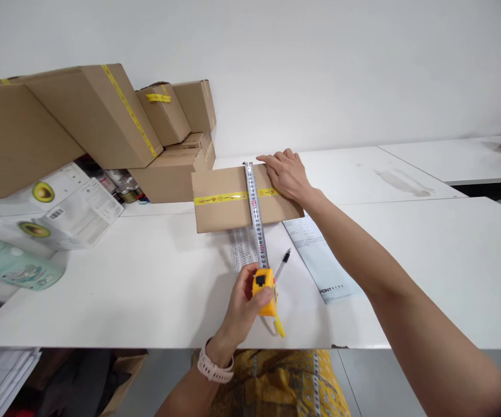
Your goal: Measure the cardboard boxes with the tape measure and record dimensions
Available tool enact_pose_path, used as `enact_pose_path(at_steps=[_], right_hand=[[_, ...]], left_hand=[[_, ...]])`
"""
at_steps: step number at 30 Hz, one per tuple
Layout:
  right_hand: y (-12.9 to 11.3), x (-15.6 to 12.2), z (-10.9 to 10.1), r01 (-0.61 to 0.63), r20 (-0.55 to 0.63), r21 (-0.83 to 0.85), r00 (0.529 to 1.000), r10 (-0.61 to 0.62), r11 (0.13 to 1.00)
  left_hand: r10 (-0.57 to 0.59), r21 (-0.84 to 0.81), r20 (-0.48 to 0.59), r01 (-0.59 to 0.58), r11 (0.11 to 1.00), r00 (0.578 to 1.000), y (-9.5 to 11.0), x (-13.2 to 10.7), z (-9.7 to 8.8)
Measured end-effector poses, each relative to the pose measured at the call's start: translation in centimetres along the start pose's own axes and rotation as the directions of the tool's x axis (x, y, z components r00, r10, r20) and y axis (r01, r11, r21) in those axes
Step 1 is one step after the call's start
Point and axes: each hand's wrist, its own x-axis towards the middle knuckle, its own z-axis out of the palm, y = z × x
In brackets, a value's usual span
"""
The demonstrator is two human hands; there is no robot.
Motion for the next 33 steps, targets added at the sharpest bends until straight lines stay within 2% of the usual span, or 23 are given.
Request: enact_pose_path(at_steps=[4, 7, 10, 12, 14, 16, 18, 21, 24, 27, 30, 32, 33], right_hand=[[-1.9, -2.5, -1.1, -0.051, -0.043, -0.044, 0.998, 0.049, 0.998], [-4.0, -5.9, -1.8, -0.083, -0.088, -0.039, 0.993, 0.080, 0.996], [-6.0, -9.9, -2.5, -0.085, -0.107, 0.038, 0.990, 0.089, 0.996], [-6.9, -12.2, -3.3, -0.110, -0.085, 0.166, 0.988, 0.125, 0.980], [-7.2, -13.7, -4.6, -0.197, -0.081, 0.364, 0.967, 0.241, 0.910], [-7.1, -14.2, -6.3, -0.284, -0.068, 0.570, 0.919, 0.388, 0.771], [-6.8, -14.3, -8.0, -0.340, 0.006, 0.702, 0.881, 0.472, 0.626], [-6.7, -14.7, -9.7, -0.406, 0.140, 0.772, 0.859, 0.492, 0.490], [-8.0, -16.3, -10.1, -0.412, 0.173, 0.802, 0.854, 0.491, 0.433], [-10.8, -18.9, -9.5, -0.385, 0.199, 0.790, 0.897, 0.395, 0.477], [-13.4, -21.6, -8.5, -0.241, 0.104, 0.713, 0.965, 0.241, 0.658], [-14.1, -22.9, -7.7, -0.142, -0.012, 0.615, 0.982, 0.190, 0.776], [-14.0, -23.3, -7.2, -0.134, -0.040, 0.566, 0.981, 0.190, 0.814]], left_hand=[[-0.015, 0.028, 0.045, 0.014, 1.000, 0.999, -1.5, -2.7, -1.1], [-0.068, 0.064, 0.085, 0.062, 0.996, 0.994, -2.1, -4.8, -1.7], [-0.113, 0.110, 0.122, 0.100, 0.989, 0.986, -2.3, -6.6, -2.2], [-0.165, 0.128, 0.144, 0.147, 0.981, 0.976, -2.2, -7.5, -2.5], [-0.233, 0.169, 0.163, 0.205, 0.964, 0.959, -2.1, -8.2, -2.6], [-0.282, 0.255, 0.166, 0.235, 0.938, 0.945, -1.8, -8.6, -2.6], [-0.295, 0.347, 0.172, 0.223, 0.911, 0.940, -1.6, -8.9, -2.5], [-0.303, 0.408, 0.190, 0.206, 0.890, 0.934, -1.6, -9.0, -2.4], [-0.288, 0.360, 0.141, 0.222, 0.906, 0.947, -2.0, -9.1, -2.4], [-0.194, 0.296, 0.075, 0.164, 0.941, 0.978, -2.2, -9.0, -2.5], [-0.100, 0.307, 0.049, 0.081, 0.948, 0.994, -1.6, -9.3, -2.6], [-0.023, 0.327, 0.016, 0.016, 0.945, 1.000, -0.8, -9.6, -2.7], [0.027, 0.339, -0.012, -0.022, 0.941, 1.000, -0.3, -9.8, -2.8]])
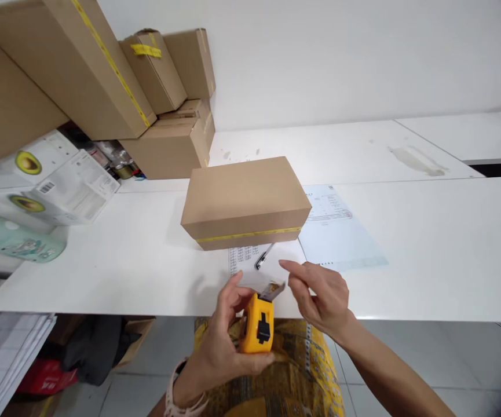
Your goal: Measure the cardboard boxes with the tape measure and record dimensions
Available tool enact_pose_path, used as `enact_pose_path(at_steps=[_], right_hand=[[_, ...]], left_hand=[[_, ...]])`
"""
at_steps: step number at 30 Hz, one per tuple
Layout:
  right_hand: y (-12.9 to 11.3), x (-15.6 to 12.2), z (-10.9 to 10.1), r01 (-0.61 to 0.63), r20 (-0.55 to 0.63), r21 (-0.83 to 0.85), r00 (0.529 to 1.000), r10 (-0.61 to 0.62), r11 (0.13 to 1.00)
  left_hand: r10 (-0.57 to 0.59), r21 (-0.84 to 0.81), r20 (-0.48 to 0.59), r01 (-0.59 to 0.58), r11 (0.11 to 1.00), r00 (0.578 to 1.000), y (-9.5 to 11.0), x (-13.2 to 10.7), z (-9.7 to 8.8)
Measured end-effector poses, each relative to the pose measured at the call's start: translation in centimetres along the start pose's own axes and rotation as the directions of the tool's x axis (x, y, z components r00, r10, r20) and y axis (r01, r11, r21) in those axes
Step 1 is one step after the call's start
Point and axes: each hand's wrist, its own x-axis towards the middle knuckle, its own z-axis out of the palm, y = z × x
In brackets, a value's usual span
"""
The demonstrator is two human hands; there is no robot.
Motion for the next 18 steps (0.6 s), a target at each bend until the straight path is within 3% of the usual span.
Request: enact_pose_path(at_steps=[3, 5, 6, 7, 8, 11, 13, 18], right_hand=[[2.3, -0.5, 0.8, -0.077, 0.070, -0.158, 0.994, 0.089, 0.984], [4.2, -0.5, 1.4, -0.101, 0.206, -0.288, 0.965, 0.165, 0.952], [5.1, -0.4, 1.8, -0.093, 0.268, -0.357, 0.943, 0.198, 0.929], [5.8, -0.4, 2.3, -0.077, 0.321, -0.419, 0.920, 0.227, 0.904], [6.4, -0.4, 2.7, -0.063, 0.359, -0.470, 0.897, 0.256, 0.881], [7.1, -0.5, 3.5, -0.081, 0.381, -0.560, 0.859, 0.342, 0.825], [7.1, -0.5, 3.7, -0.149, 0.329, -0.606, 0.847, 0.417, 0.781], [7.1, -0.6, 2.9, -0.294, 0.246, -0.652, 0.790, 0.562, 0.699]], left_hand=[[0.177, 0.086, -0.127, -0.167, 0.982, 0.976, 1.9, 0.2, -1.4], [0.392, 0.225, -0.156, -0.353, 0.908, 0.907, 3.8, 1.4, -2.8], [0.515, 0.317, -0.162, -0.450, 0.835, 0.842, 5.0, 2.4, -3.5], [0.666, 0.417, -0.116, -0.572, 0.706, 0.737, 6.3, 3.6, -4.3], [0.758, 0.524, -0.073, -0.622, 0.582, 0.648, 7.5, 5.1, -4.9], [0.849, 0.755, 0.077, -0.587, 0.293, 0.523, 10.6, 10.0, -6.3], [0.849, 0.822, 0.142, -0.538, 0.185, 0.510, 11.4, 13.3, -6.8], [0.744, 0.898, 0.215, -0.427, 0.104, 0.632, 10.1, 19.4, -7.7]])
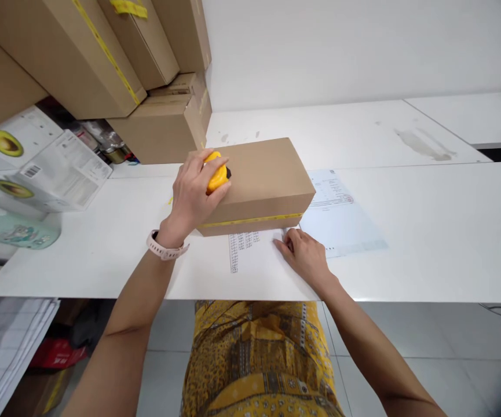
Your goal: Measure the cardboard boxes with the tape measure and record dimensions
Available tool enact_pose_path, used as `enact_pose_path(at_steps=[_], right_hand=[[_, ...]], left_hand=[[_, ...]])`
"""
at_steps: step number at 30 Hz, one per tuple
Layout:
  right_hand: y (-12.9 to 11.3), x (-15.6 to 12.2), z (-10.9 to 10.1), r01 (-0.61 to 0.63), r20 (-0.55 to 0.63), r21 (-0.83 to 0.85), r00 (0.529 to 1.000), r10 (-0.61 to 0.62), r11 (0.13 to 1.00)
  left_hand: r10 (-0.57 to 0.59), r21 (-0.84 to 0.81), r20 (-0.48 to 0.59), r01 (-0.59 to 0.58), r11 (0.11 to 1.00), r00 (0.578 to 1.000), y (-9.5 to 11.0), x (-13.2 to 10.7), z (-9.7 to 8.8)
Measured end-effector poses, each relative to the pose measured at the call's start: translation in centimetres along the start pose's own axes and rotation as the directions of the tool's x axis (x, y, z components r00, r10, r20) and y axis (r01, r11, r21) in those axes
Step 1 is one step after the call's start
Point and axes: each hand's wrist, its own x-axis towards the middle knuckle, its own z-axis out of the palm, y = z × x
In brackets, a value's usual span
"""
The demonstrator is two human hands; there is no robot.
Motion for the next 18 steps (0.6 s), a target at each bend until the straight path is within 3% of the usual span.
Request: enact_pose_path(at_steps=[2, 4, 6, 7, 9, 11, 14, 16, 18], right_hand=[[0.3, 0.2, -0.3, -0.010, 0.026, 0.011, 1.000, 0.010, 1.000], [0.4, 0.5, -0.5, 0.005, 0.041, -0.001, 0.999, -0.005, 1.000], [0.5, 0.7, -0.6, 0.029, 0.058, -0.028, 0.998, -0.027, 0.999], [0.5, 0.7, -0.7, 0.041, 0.070, -0.036, 0.997, -0.038, 0.999], [0.7, 0.3, -1.0, 0.069, 0.088, -0.006, 0.994, -0.068, 0.998], [1.3, -0.7, -1.5, 0.087, 0.090, 0.105, 0.991, -0.096, 0.991], [2.5, -3.1, -2.8, 0.008, 0.146, 0.390, 0.987, -0.071, 0.921], [3.5, -5.0, -4.0, -0.096, 0.239, 0.602, 0.969, -0.065, 0.792], [4.3, -7.0, -5.2, -0.143, 0.280, 0.779, 0.951, -0.134, 0.610]], left_hand=[[-0.001, 0.041, -0.044, 0.003, 0.999, 0.999, -0.5, -0.1, 1.0], [0.040, 0.078, -0.172, -0.027, 0.997, 0.984, 0.0, -0.8, 1.3], [0.158, 0.082, -0.233, -0.143, 0.986, 0.960, 1.4, -2.3, 1.3], [0.240, 0.055, -0.207, -0.234, 0.971, 0.948, 2.2, -3.4, 1.4], [0.402, -0.060, -0.062, -0.405, 0.912, 0.914, 3.7, -6.1, 1.9], [0.487, -0.225, 0.102, -0.457, 0.860, 0.867, 4.3, -9.0, 2.7], [0.436, -0.342, 0.354, -0.319, 0.884, 0.827, 3.5, -12.3, 3.8], [0.362, -0.351, 0.526, -0.191, 0.917, 0.769, 2.7, -13.2, 4.3], [0.319, -0.350, 0.640, -0.105, 0.931, 0.699, 2.2, -13.3, 4.7]])
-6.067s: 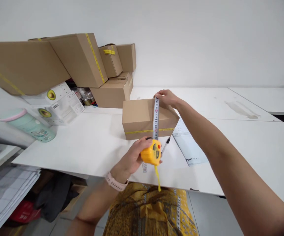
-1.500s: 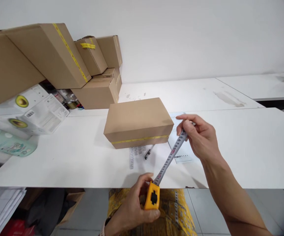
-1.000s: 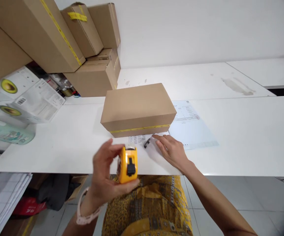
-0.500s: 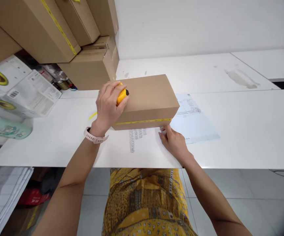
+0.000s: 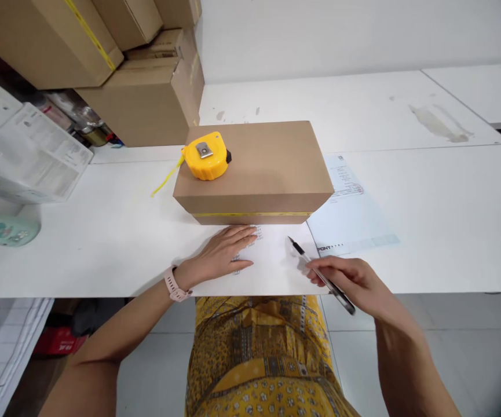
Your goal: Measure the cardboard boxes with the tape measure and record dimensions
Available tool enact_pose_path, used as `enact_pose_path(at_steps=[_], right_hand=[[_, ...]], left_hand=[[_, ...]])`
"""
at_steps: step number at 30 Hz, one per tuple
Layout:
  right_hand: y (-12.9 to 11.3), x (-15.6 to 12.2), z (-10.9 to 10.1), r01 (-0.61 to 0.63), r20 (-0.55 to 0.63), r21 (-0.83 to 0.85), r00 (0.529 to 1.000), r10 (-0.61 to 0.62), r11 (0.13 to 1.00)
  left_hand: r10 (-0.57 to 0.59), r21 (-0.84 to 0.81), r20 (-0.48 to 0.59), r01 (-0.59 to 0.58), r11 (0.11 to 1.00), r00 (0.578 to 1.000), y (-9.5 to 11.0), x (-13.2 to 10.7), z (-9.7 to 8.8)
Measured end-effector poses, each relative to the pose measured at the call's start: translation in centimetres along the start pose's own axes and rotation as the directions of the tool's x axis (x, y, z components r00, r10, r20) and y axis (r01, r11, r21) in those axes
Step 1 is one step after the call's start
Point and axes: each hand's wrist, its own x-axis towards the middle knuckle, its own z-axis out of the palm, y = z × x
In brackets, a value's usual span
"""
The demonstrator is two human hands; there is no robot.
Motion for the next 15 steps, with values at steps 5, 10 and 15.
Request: enact_pose_path(at_steps=[5, 10, 15], right_hand=[[-0.6, -3.6, -0.6, 0.167, 0.008, 0.254, 0.985, -0.175, 0.953], [-1.6, -1.8, 0.9, 0.317, -0.153, 0.365, 0.948, -0.280, 0.875], [-2.0, 3.0, 2.5, 0.238, -0.296, 0.472, 0.950, -0.102, 0.849]], left_hand=[[-0.041, -0.015, 0.120, 0.043, 0.999, 0.992, 0.6, 2.2, -0.9], [-0.066, -0.051, 0.184, 0.077, 0.996, 0.981, 1.0, 4.2, -1.3], [-0.143, -0.235, 0.134, 0.171, 0.957, 0.981, 0.6, 4.2, -1.3]])
